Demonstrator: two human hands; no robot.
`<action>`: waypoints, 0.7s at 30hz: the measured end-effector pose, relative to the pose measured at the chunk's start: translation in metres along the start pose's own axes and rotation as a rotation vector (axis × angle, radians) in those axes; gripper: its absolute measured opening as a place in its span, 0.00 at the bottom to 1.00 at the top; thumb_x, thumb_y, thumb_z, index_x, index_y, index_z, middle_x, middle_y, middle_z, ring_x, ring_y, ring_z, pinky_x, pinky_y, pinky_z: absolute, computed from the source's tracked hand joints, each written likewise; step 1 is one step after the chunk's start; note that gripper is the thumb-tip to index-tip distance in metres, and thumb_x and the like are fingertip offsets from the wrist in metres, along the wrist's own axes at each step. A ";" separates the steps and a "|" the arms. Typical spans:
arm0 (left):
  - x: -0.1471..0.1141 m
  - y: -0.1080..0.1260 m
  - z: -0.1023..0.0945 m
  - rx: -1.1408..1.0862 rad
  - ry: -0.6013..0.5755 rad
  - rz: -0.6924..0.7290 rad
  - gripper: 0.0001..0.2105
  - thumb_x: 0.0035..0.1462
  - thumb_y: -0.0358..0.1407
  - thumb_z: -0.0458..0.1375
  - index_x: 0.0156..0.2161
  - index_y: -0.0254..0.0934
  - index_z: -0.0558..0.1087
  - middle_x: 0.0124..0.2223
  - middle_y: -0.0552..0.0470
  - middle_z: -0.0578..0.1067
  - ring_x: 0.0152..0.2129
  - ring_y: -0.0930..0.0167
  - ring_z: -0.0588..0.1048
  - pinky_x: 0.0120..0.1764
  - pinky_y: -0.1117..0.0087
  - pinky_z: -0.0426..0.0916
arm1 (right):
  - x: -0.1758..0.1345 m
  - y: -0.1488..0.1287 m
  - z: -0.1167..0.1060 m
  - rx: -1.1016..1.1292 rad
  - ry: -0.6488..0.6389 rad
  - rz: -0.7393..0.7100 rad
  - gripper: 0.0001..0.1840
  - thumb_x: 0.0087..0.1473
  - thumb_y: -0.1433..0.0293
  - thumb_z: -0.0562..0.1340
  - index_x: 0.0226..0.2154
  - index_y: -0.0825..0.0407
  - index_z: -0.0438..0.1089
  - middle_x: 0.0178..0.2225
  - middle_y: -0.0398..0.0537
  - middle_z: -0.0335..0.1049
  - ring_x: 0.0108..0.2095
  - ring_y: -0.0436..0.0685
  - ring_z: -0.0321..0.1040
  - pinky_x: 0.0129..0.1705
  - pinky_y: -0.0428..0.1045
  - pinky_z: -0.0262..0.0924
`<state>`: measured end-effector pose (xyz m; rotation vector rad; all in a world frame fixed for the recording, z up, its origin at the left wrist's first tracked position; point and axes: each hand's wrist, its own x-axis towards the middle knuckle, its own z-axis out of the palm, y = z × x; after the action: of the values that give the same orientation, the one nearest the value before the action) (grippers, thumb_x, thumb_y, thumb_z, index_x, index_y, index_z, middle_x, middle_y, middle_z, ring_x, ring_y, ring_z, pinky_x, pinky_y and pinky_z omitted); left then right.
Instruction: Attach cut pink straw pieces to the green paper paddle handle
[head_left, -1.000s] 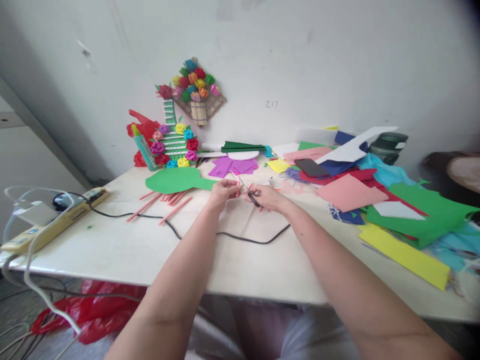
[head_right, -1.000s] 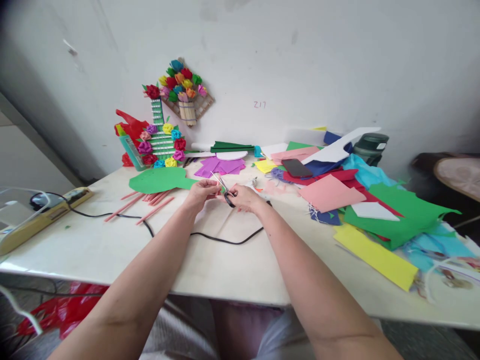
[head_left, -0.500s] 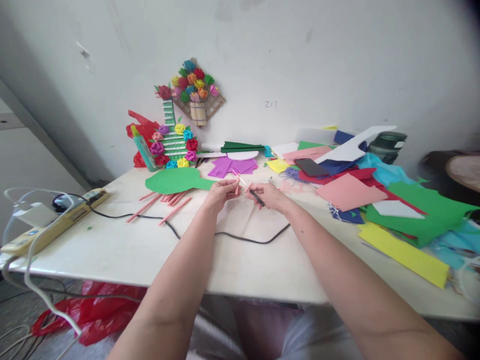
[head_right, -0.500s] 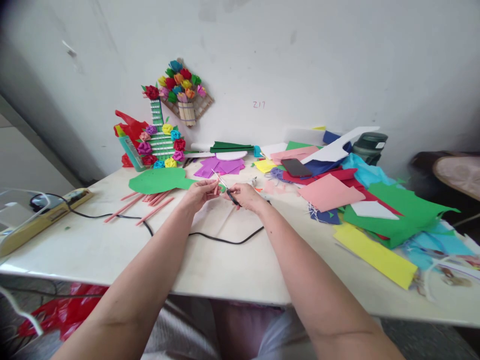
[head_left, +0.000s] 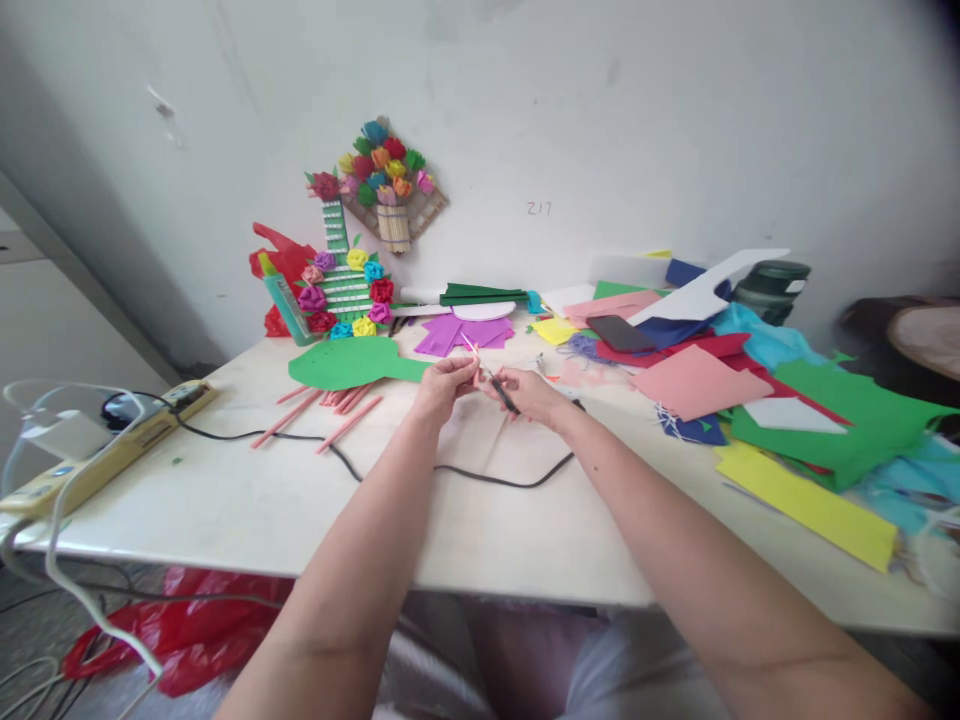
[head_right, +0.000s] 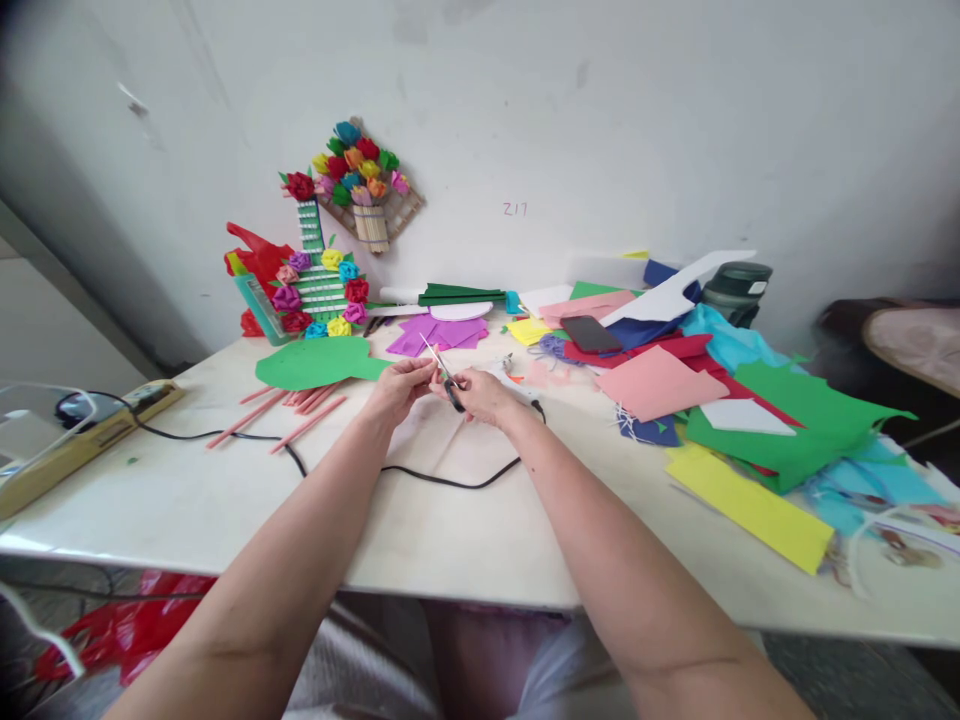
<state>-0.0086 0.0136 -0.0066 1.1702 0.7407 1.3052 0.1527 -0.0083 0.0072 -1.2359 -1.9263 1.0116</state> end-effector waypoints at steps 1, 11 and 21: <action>0.000 0.000 0.001 0.002 0.000 0.004 0.13 0.38 0.38 0.65 0.27 0.30 0.73 0.24 0.52 0.72 0.20 0.76 0.70 0.28 0.73 0.67 | 0.000 0.000 0.000 -0.006 -0.001 -0.004 0.21 0.43 0.53 0.60 0.31 0.53 0.69 0.22 0.40 0.63 0.17 0.45 0.59 0.15 0.40 0.51; 0.000 -0.001 0.005 -0.005 0.029 0.017 0.13 0.36 0.39 0.66 0.27 0.31 0.73 0.24 0.52 0.73 0.20 0.76 0.71 0.29 0.72 0.67 | 0.003 0.006 0.007 0.062 0.019 -0.053 0.22 0.43 0.53 0.60 0.35 0.52 0.71 0.22 0.42 0.62 0.21 0.47 0.58 0.18 0.41 0.56; -0.002 0.002 0.007 -0.016 0.095 -0.026 0.17 0.33 0.37 0.67 0.32 0.31 0.74 0.26 0.51 0.74 0.21 0.74 0.72 0.28 0.72 0.67 | 0.010 0.016 0.008 0.023 0.037 -0.077 0.21 0.43 0.52 0.59 0.31 0.53 0.71 0.23 0.42 0.63 0.21 0.47 0.58 0.19 0.42 0.56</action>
<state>-0.0031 0.0100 -0.0030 1.0886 0.8106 1.3492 0.1498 0.0029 -0.0097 -1.1510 -1.9134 0.9627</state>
